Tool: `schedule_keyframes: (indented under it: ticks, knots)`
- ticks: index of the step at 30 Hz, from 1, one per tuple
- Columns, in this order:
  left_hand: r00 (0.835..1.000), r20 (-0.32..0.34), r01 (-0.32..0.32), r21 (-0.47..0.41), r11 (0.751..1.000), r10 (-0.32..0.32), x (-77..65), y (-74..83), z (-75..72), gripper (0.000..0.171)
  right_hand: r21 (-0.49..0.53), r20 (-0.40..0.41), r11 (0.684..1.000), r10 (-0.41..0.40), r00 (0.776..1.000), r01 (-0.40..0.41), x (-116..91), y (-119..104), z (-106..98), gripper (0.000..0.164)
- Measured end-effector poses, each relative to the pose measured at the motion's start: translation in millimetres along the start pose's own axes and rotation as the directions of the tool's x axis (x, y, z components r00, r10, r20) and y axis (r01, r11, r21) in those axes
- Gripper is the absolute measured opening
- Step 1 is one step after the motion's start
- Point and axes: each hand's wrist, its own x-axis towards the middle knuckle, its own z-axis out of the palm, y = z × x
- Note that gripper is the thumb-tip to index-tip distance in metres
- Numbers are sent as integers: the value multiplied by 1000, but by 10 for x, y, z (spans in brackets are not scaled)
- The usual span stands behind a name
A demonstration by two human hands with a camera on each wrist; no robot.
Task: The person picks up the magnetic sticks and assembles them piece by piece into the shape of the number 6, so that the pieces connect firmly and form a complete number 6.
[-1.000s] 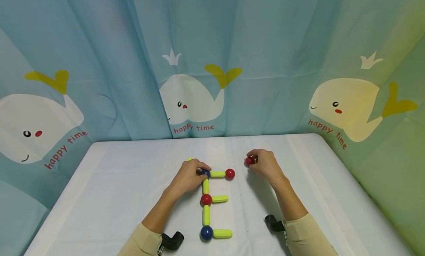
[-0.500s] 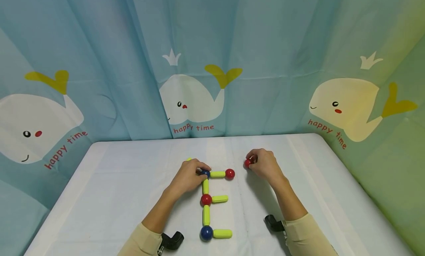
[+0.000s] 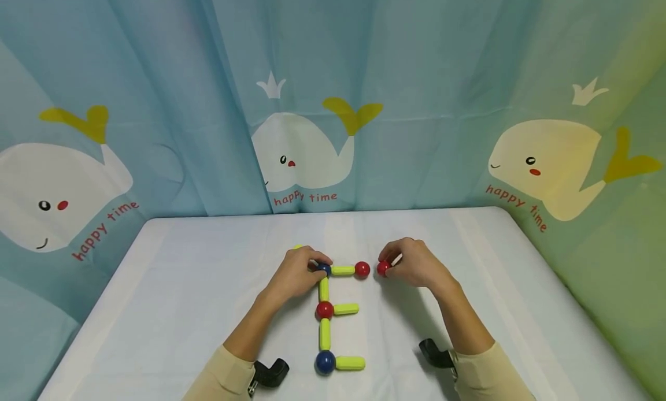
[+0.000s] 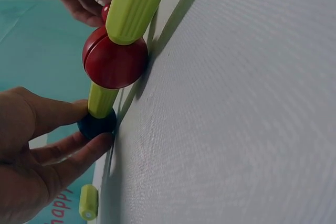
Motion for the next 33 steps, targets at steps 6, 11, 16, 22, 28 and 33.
schedule_keyframes:
  ticks: [6, 11, 16, 22, 28, 33]
  knots:
    - [1000, 3, 2, 1, 1000, -2, 9, 4, -11, 18, 61, 150, 998, -19, 988, 10, -77, -151, 88, 13]
    - [1000, 8, 6, 4, 1000, -6, 12, 14, -23, 18, 78, 220, 994, -97, 971, 82, -116, -215, 183, 17]
    - [1000, 9, 15, 2, 1000, -15, 3, 21, -23, 19, 83, 264, 992, -111, 958, 92, -138, -261, 244, 18]
    - [1000, 9, 22, 1, 1000, -22, -3, 23, -22, 19, 88, 285, 993, -101, 953, 79, -139, -290, 270, 19]
    - [1000, 8, 17, 2, 1000, -17, -1, 19, -21, 19, 88, 295, 994, -91, 951, 68, -143, -300, 280, 21]
    - [1000, 3, 3, 5, 1000, -3, -5, 13, -14, 19, 82, 298, 994, -89, 950, 68, -144, -304, 306, 24]
